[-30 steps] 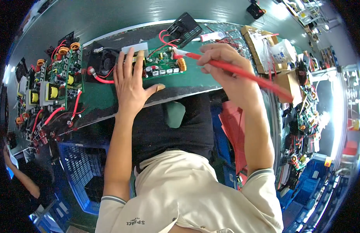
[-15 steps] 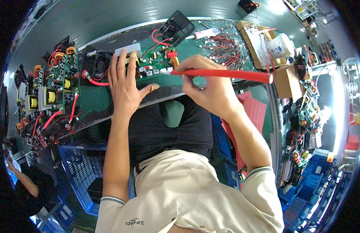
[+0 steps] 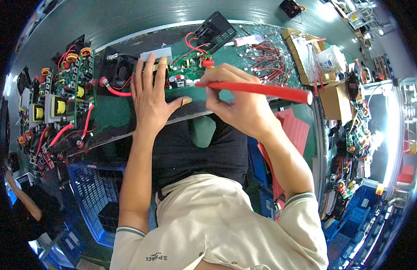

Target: Assembling electronic components and applying adhesive to circuit boards on a production line.

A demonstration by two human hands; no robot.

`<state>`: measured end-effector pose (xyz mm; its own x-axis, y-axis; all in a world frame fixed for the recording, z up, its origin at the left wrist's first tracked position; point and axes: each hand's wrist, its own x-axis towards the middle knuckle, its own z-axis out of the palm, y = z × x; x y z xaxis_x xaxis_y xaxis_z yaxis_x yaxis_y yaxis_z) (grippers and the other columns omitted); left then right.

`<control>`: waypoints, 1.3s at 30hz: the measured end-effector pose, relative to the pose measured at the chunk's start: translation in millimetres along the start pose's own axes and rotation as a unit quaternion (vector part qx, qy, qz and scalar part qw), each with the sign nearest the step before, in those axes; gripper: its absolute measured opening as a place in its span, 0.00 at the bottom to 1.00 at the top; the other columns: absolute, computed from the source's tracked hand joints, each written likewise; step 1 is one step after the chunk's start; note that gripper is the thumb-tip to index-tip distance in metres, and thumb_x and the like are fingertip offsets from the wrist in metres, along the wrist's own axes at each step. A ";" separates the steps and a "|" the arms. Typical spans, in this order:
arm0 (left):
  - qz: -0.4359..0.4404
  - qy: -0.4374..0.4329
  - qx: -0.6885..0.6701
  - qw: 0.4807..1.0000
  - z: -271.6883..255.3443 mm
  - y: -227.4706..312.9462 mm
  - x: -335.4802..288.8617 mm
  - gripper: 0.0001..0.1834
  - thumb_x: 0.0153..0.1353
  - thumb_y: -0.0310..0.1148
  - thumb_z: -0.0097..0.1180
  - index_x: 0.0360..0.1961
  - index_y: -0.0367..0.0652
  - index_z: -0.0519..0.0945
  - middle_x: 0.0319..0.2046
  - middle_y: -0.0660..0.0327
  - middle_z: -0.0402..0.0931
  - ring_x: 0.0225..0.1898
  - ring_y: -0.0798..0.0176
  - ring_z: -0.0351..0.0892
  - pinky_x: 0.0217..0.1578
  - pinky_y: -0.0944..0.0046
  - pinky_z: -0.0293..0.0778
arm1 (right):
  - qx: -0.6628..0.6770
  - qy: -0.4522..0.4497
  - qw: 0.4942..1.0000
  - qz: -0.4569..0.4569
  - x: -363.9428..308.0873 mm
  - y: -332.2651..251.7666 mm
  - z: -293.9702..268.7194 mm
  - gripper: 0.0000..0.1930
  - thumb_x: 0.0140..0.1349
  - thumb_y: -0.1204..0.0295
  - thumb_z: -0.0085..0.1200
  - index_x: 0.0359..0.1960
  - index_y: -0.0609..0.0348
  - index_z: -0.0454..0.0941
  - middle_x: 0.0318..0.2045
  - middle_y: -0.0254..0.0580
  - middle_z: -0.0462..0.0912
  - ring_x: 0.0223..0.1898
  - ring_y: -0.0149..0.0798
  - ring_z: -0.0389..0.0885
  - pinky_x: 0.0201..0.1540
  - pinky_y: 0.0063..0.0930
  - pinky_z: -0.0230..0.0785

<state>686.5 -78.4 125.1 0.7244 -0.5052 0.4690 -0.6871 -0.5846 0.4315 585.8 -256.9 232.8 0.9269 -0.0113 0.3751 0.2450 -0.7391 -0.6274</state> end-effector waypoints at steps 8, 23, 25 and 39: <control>0.008 0.000 0.001 1.000 -3.3 1.8 7.9 0.58 0.37 0.51 0.77 0.71 0.50 0.62 0.72 0.55 0.54 0.73 0.43 0.50 0.70 0.39 0.51 | -0.010 0.008 1.000 -0.017 5.7 9.2 4.0 0.11 0.53 0.87 0.57 0.38 0.63 0.80 0.40 0.43 0.85 0.39 0.40 0.85 0.43 0.30 0.78; -0.232 -0.026 -0.092 0.968 -100.9 -57.9 48.9 0.51 0.52 0.26 0.70 0.75 0.40 0.54 0.73 0.47 0.56 0.72 0.50 0.57 0.71 0.55 0.53 | -0.254 0.268 0.920 0.130 -92.8 173.4 -166.5 0.12 0.64 0.82 0.53 0.48 0.62 0.80 0.54 0.46 0.81 0.56 0.46 0.80 0.58 0.34 0.70; -0.213 -0.014 -0.152 0.965 -94.1 -70.2 52.9 0.54 0.49 0.26 0.72 0.75 0.38 0.54 0.72 0.48 0.58 0.72 0.52 0.58 0.72 0.56 0.51 | -0.289 0.189 0.917 0.200 -93.8 222.8 -169.2 0.20 0.64 0.81 0.47 0.57 0.59 0.77 0.60 0.47 0.76 0.64 0.49 0.72 0.66 0.37 0.63; -0.251 0.073 -0.348 0.900 -111.5 -145.9 279.2 0.29 0.55 0.25 0.68 0.59 0.30 0.75 0.44 0.56 0.82 0.42 0.65 0.82 0.45 0.64 0.77 | -0.082 0.188 0.974 0.096 -42.6 128.9 -66.8 0.25 0.53 0.92 0.45 0.52 0.62 0.79 0.47 0.55 0.82 0.52 0.54 0.81 0.54 0.41 0.73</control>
<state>982.7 -63.4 279.0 0.9735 -0.1685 0.1545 -0.1805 -0.1516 0.9718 558.9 -396.7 181.6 0.7735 -0.3830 0.5050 0.0006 -0.7963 -0.6049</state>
